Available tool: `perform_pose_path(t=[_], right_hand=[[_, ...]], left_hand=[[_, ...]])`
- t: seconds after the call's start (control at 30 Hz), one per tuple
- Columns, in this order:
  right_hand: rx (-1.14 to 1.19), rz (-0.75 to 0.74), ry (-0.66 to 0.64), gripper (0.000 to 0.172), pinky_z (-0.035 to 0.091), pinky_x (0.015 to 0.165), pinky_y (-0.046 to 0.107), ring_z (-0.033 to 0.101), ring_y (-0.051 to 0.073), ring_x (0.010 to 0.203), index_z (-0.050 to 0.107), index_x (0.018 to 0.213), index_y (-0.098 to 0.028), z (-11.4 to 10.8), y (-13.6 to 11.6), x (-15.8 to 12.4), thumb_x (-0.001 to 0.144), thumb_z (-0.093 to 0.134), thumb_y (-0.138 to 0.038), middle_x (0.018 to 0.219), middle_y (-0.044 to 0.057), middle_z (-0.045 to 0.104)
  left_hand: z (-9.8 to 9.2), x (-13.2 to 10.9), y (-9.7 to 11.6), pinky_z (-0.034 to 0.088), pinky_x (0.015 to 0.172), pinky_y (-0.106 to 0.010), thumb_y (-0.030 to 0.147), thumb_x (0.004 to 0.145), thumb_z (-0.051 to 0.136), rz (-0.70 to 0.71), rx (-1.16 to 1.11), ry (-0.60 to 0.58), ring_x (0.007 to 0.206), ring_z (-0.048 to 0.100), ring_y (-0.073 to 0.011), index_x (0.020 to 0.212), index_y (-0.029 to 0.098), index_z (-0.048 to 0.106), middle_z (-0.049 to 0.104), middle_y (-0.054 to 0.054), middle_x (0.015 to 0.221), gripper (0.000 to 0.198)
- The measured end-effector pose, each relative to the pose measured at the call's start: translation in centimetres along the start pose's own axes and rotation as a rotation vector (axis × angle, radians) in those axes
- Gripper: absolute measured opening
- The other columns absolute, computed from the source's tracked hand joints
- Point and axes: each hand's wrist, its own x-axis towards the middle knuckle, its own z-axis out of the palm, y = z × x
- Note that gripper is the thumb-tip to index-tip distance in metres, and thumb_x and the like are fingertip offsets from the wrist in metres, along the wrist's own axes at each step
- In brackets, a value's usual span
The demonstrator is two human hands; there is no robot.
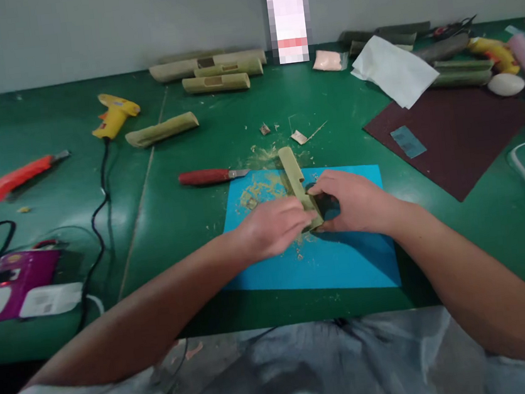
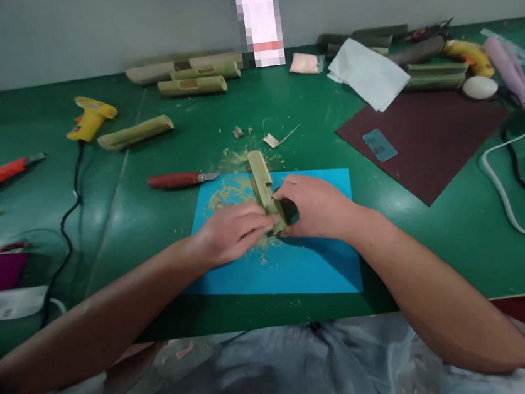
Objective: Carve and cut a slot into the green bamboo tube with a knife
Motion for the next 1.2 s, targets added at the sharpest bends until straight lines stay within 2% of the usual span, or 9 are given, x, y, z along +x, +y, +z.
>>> perform_pose_path(t=[0.2,0.33,0.47,0.6,0.73,0.87,1.0,1.13,1.2], right_hand=[[-0.043,-0.012,0.02,0.045,0.042,0.075,0.033,0.059,0.022,0.092,0.067,0.106,-0.021,0.23,0.34,-0.02,0.069,0.085,-0.037,0.1,0.004,0.063],[-0.022,-0.011,0.008,0.045,0.042,0.076,0.033,0.059,0.022,0.093,0.067,0.105,-0.022,0.39,0.5,0.02,0.068,0.087,-0.037,0.101,0.004,0.063],[-0.005,-0.002,0.019,0.045,0.041,0.073,0.032,0.058,0.021,0.089,0.066,0.104,-0.022,0.33,0.33,0.05,0.066,0.087,-0.035,0.1,0.004,0.063],[-0.004,0.006,0.004,0.043,0.041,0.073,0.032,0.058,0.021,0.088,0.066,0.103,-0.022,0.18,0.2,0.02,0.067,0.087,-0.033,0.1,0.003,0.063],[-0.004,0.01,0.009,0.046,0.04,0.072,0.031,0.057,0.02,0.088,0.066,0.105,-0.02,0.15,0.24,0.07,0.066,0.087,-0.034,0.1,0.004,0.063],[0.001,0.02,-0.007,0.045,0.04,0.073,0.031,0.057,0.02,0.087,0.066,0.102,-0.021,0.22,0.27,0.16,0.065,0.088,-0.035,0.098,0.003,0.062],[0.03,0.016,0.015,0.043,0.04,0.072,0.03,0.056,0.019,0.085,0.065,0.1,-0.022,0.33,0.38,0.18,0.065,0.087,-0.034,0.097,0.002,0.062],[0.035,0.022,-0.002,0.042,0.04,0.071,0.03,0.056,0.018,0.085,0.065,0.099,-0.022,0.35,0.47,0.14,0.065,0.086,-0.034,0.098,0.002,0.063],[0.036,0.029,-0.003,0.043,0.04,0.071,0.03,0.057,0.019,0.086,0.065,0.1,-0.022,0.3,0.43,0.13,0.065,0.086,-0.035,0.098,0.003,0.063]], left_hand=[[0.2,0.24,-0.08,0.055,0.072,-0.027,0.025,0.105,0.048,-0.046,0.02,0.086,0.083,0.068,-0.017,0.11,0.017,0.071,0.07,-0.008,0.092,0.025],[0.12,0.33,0.06,0.055,0.073,-0.026,0.026,0.106,0.046,0.02,0.01,-0.005,0.083,0.069,-0.0159,0.11,0.017,0.072,0.071,-0.007,0.093,0.028],[0.02,0.33,-0.13,0.055,0.073,-0.027,0.026,0.105,0.048,-0.075,0.052,0.08,0.084,0.069,-0.0169,0.108,0.017,0.072,0.071,-0.008,0.093,0.026],[0.04,0.31,-0.17,0.056,0.074,-0.027,0.024,0.105,0.048,0.001,-0.032,-0.008,0.085,0.069,-0.0166,0.111,0.017,0.072,0.072,-0.008,0.096,0.025],[-0.06,0.44,-0.19,0.054,0.073,-0.027,0.024,0.104,0.05,-0.044,0.007,0.107,0.083,0.068,-0.0172,0.107,0.015,0.072,0.07,-0.008,0.091,0.023],[-0.06,0.44,-0.24,0.055,0.073,-0.026,0.025,0.106,0.047,0.011,-0.054,-0.009,0.083,0.069,-0.0164,0.108,0.017,0.072,0.072,-0.008,0.094,0.026],[0.06,0.32,-0.38,0.056,0.076,-0.029,0.027,0.105,0.048,-0.088,0.016,0.095,0.086,0.069,-0.0184,0.107,0.018,0.072,0.071,-0.008,0.092,0.026],[0.1,0.17,0.13,0.056,0.074,-0.028,0.027,0.106,0.046,-0.001,-0.035,-0.025,0.085,0.07,-0.018,0.11,0.018,0.072,0.072,-0.009,0.096,0.028],[-0.07,0.28,0.21,0.056,0.075,-0.028,0.027,0.105,0.048,-0.024,-0.059,0.009,0.085,0.07,-0.0174,0.109,0.018,0.073,0.073,-0.009,0.096,0.026]])
